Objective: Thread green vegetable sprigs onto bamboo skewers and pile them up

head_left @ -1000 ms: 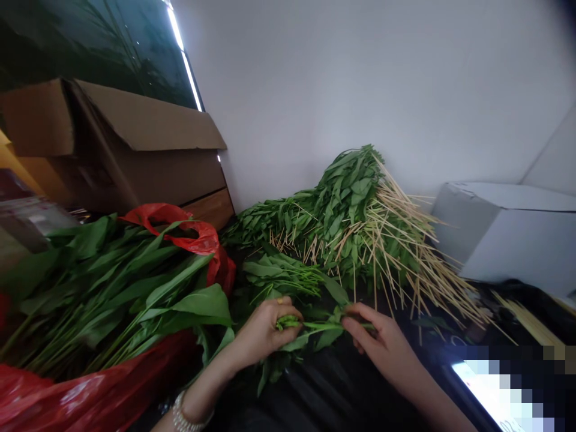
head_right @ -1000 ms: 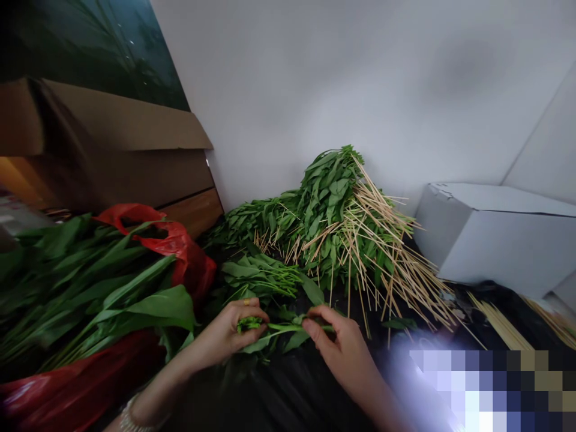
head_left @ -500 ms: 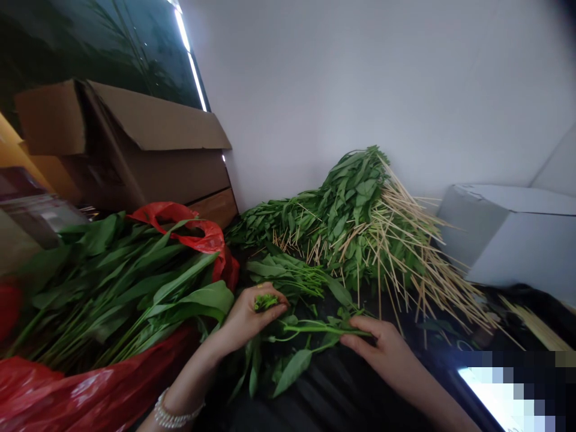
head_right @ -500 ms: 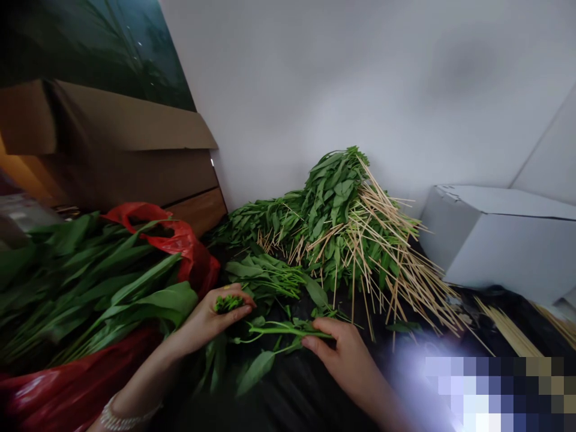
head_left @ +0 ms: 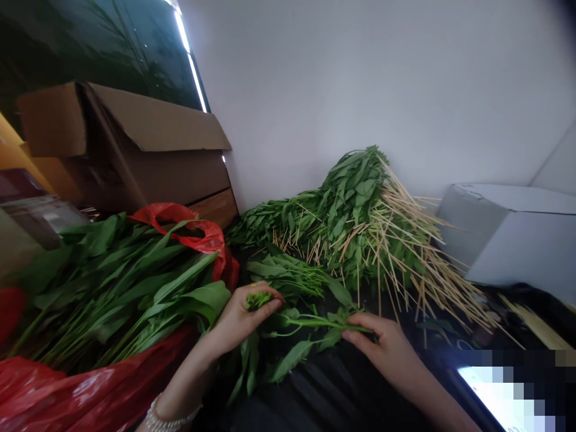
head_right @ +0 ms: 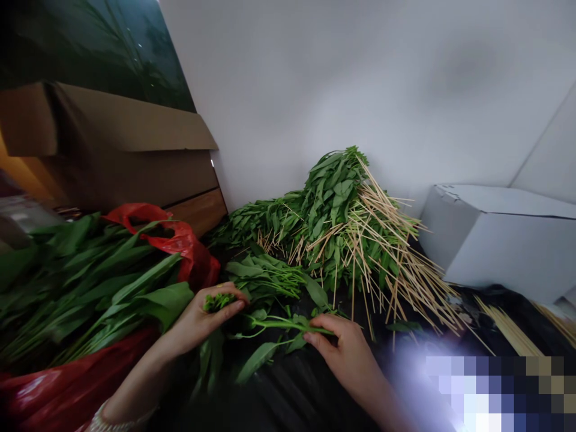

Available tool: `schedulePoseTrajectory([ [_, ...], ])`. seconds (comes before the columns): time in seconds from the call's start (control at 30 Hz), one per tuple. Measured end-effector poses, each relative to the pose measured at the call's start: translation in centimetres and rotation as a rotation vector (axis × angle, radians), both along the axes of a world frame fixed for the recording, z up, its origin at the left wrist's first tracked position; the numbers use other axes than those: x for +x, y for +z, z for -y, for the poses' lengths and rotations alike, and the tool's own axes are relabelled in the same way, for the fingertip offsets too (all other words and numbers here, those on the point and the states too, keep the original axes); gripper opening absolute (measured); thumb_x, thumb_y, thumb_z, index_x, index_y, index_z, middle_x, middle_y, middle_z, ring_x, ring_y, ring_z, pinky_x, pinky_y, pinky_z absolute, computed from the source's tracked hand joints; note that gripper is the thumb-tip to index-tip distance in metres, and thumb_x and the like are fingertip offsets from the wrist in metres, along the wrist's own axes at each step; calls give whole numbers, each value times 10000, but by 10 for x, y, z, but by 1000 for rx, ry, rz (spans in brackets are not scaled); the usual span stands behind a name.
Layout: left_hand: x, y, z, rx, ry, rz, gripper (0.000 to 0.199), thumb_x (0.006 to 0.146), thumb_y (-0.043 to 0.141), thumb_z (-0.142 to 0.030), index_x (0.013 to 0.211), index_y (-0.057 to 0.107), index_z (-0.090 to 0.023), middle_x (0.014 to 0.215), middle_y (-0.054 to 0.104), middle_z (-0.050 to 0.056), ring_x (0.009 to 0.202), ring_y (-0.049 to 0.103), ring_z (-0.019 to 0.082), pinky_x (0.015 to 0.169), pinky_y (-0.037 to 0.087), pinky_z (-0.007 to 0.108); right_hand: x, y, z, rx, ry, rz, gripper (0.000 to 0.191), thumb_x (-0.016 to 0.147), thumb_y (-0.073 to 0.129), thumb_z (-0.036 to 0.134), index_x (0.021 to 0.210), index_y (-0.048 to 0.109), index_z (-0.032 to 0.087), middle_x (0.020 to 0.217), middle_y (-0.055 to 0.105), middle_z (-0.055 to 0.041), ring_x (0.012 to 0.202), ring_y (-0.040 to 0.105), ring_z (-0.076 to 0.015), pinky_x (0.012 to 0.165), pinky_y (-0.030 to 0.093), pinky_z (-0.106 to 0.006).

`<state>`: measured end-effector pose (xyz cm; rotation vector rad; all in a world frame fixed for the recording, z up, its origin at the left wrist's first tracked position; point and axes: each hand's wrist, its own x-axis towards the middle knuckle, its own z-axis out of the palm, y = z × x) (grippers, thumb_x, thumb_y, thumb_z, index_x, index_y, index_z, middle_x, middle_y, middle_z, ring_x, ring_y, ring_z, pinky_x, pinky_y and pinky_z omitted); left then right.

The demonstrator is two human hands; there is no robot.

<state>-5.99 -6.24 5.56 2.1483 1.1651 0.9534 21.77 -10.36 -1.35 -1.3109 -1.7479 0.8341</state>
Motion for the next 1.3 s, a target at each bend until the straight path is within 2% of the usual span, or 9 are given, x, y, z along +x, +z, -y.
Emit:
schedulePoseTrajectory([
  [0.13,0,2,0,14,85,57,188,858,603,-320,828,724,-180,788,702,45,712,632,181,666,491,275,-1,1,0,-1,-7,-9,198,824,607,404,810,712,236,781,695,-3,747,630,-197,681,448,-298],
  [0.2,4,0,1,60,54,24,178,864,607,-306,822,728,-183,781,688,44,726,628,180,685,489,280,-1,1,0,-2,-10,-6,192,820,614,402,813,716,239,776,695,1,745,630,-196,682,447,-297],
  [0.37,23,-15,9,113,-121,-221,128,835,683,-313,896,751,-223,880,633,36,814,616,166,730,480,260,-1,-1,0,-1,5,-6,186,828,608,387,833,719,239,811,710,1,787,649,-199,720,447,-299],
  [0.63,32,-36,8,267,-145,-532,232,826,656,-179,1050,689,-229,982,646,43,938,569,209,788,453,290,0,1,1,-17,63,54,231,870,555,391,822,700,217,803,700,-5,793,635,-191,714,427,-291],
  [0.77,33,-36,8,312,-157,-602,147,786,673,-206,932,674,-192,913,641,48,869,544,217,790,433,320,-3,4,3,-24,94,69,261,905,508,378,796,673,208,759,669,3,745,605,-167,683,408,-268],
  [0.9,37,-41,5,274,-128,-443,64,747,593,-140,783,628,-181,787,590,20,777,516,185,796,404,323,-7,6,5,-4,135,87,292,932,477,357,762,652,198,733,642,4,710,582,-150,658,396,-254],
  [1.07,29,-47,-13,5,40,31,130,744,444,-168,637,515,-185,659,490,-9,655,482,149,636,388,261,-7,6,6,43,168,95,256,929,493,322,800,681,207,775,668,-6,762,610,-160,709,416,-271],
  [1.2,9,-38,-28,-54,290,265,178,794,452,-277,657,527,-191,646,518,-12,668,500,159,632,398,256,-1,2,3,57,90,51,222,915,520,332,886,710,223,880,707,-20,834,641,-174,753,443,-286],
  [1.3,3,-26,-23,-59,250,301,205,848,464,-323,729,561,-188,676,585,-4,696,557,165,676,434,265,-1,-2,2,52,61,33,228,908,532,347,934,725,229,923,722,-30,867,654,-187,785,459,-301],
])
